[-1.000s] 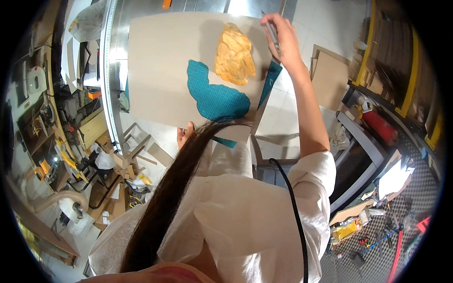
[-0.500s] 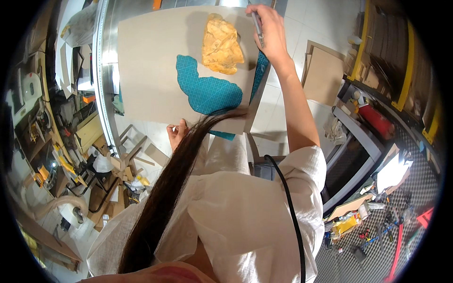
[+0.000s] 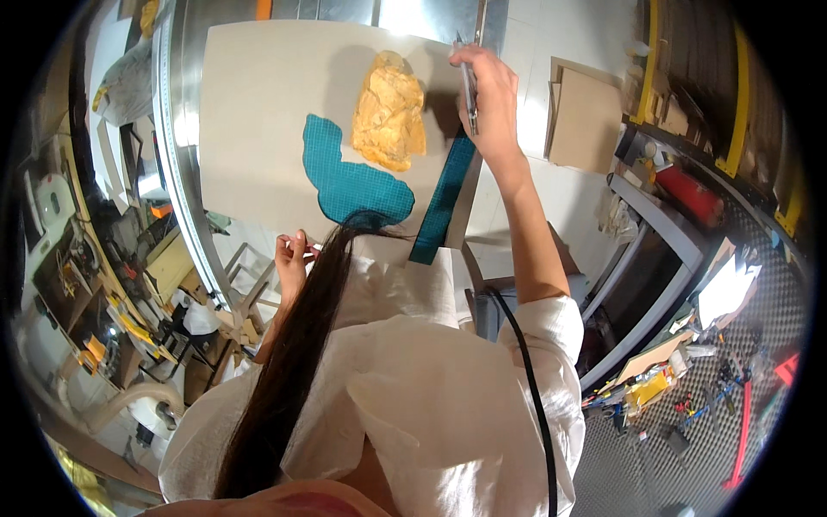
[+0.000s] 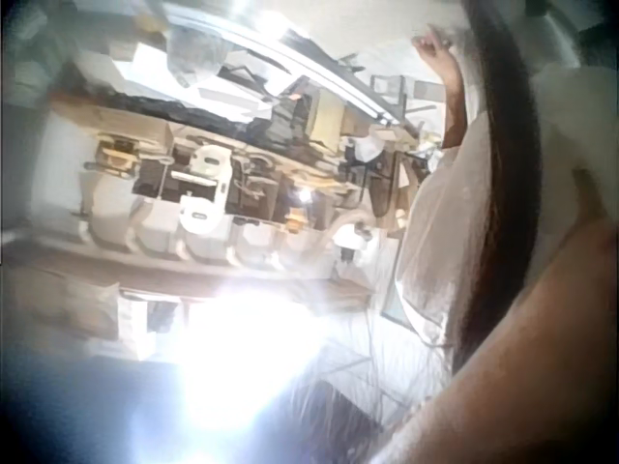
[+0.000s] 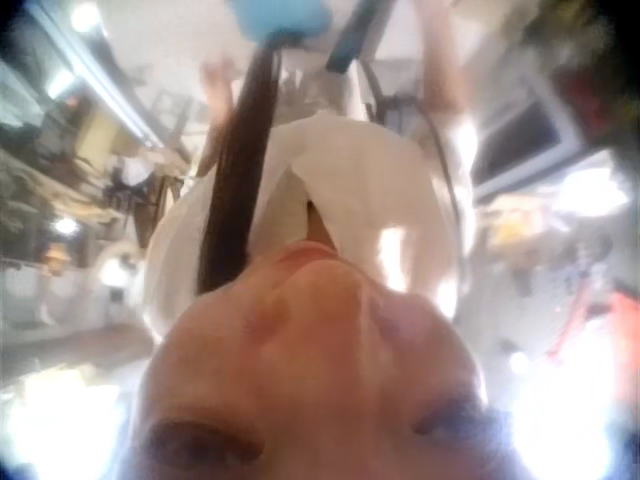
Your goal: The person places a block of yellow clay on a blue cutting mat and uses a small metal tool to carve and shape the surface. They rotate the clay block to access different sides and continue refining the form with precise strokes.
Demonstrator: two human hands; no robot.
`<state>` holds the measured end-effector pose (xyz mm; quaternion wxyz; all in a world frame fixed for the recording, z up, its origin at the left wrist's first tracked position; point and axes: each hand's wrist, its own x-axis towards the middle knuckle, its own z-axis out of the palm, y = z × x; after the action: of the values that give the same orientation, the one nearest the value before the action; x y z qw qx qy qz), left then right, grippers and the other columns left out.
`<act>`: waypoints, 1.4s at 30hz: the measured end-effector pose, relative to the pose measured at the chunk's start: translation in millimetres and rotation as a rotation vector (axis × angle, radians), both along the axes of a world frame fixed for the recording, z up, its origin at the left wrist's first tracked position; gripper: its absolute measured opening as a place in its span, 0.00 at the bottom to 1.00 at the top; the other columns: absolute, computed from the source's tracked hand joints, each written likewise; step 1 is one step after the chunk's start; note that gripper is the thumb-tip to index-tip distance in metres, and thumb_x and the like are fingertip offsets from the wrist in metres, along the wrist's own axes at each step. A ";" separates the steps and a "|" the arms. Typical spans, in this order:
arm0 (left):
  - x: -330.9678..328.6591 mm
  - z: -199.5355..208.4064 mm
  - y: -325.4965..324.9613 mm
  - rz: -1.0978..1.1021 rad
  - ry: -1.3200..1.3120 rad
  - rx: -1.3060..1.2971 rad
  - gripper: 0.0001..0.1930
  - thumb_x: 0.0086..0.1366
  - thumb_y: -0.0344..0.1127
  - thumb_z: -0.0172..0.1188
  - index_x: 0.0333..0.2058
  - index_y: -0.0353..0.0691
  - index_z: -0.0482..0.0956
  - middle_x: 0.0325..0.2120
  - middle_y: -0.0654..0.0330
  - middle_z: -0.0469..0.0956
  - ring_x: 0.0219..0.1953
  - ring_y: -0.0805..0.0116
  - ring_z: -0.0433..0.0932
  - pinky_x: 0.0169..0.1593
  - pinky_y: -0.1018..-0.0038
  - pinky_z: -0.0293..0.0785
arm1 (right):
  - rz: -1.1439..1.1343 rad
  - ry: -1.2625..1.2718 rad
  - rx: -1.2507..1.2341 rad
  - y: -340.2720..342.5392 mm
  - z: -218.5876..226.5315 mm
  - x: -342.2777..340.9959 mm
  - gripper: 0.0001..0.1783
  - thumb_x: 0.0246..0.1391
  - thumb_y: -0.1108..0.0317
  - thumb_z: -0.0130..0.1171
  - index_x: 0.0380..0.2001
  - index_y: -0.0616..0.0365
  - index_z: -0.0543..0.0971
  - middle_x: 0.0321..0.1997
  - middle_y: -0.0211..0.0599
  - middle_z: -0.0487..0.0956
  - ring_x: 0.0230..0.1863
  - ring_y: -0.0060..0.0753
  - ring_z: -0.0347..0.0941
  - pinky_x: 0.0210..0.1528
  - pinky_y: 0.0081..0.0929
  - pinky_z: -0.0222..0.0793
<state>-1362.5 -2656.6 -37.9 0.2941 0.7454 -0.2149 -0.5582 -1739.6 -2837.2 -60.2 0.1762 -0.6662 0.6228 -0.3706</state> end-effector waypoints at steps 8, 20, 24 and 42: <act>48.4 39.7 -82.2 -0.807 0.316 0.406 0.13 0.70 0.42 0.56 0.36 0.37 0.75 0.23 0.64 0.77 0.24 0.77 0.76 0.27 0.78 0.72 | -0.288 -0.265 0.083 21.3 9.4 17.2 0.16 0.57 0.82 0.51 0.47 0.56 0.71 0.56 0.48 0.75 0.61 0.44 0.69 0.62 0.35 0.62; -47.3 -6.0 -319.9 -1.099 -0.493 -0.794 0.24 0.67 0.39 0.56 0.60 0.40 0.68 0.59 0.51 0.67 0.63 0.57 0.62 0.65 0.60 0.57 | -0.847 -0.661 0.070 90.9 -2.7 69.9 0.13 0.68 0.64 0.45 0.45 0.63 0.71 0.42 0.37 0.73 0.40 0.23 0.67 0.46 0.21 0.64; -59.6 -17.2 -317.2 -1.331 -0.761 -0.938 0.30 0.66 0.40 0.54 0.65 0.40 0.61 0.66 0.51 0.59 0.70 0.54 0.52 0.71 0.55 0.43 | -0.836 -0.504 0.087 89.8 -3.1 73.0 0.14 0.68 0.65 0.44 0.47 0.65 0.70 0.44 0.40 0.74 0.43 0.26 0.69 0.49 0.25 0.66; -56.7 -26.7 -318.9 -1.291 -0.741 -0.940 0.32 0.62 0.46 0.58 0.64 0.43 0.64 0.65 0.55 0.62 0.70 0.56 0.54 0.71 0.53 0.42 | -0.836 -0.447 0.085 89.7 -12.2 72.3 0.19 0.66 0.61 0.50 0.51 0.65 0.66 0.47 0.48 0.77 0.45 0.33 0.73 0.52 0.30 0.67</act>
<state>-1419.2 -2975.5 -64.6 0.1087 0.4135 -0.8835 -0.1915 -1667.3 -2747.5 -72.3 0.1688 -0.2545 0.7991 -0.5179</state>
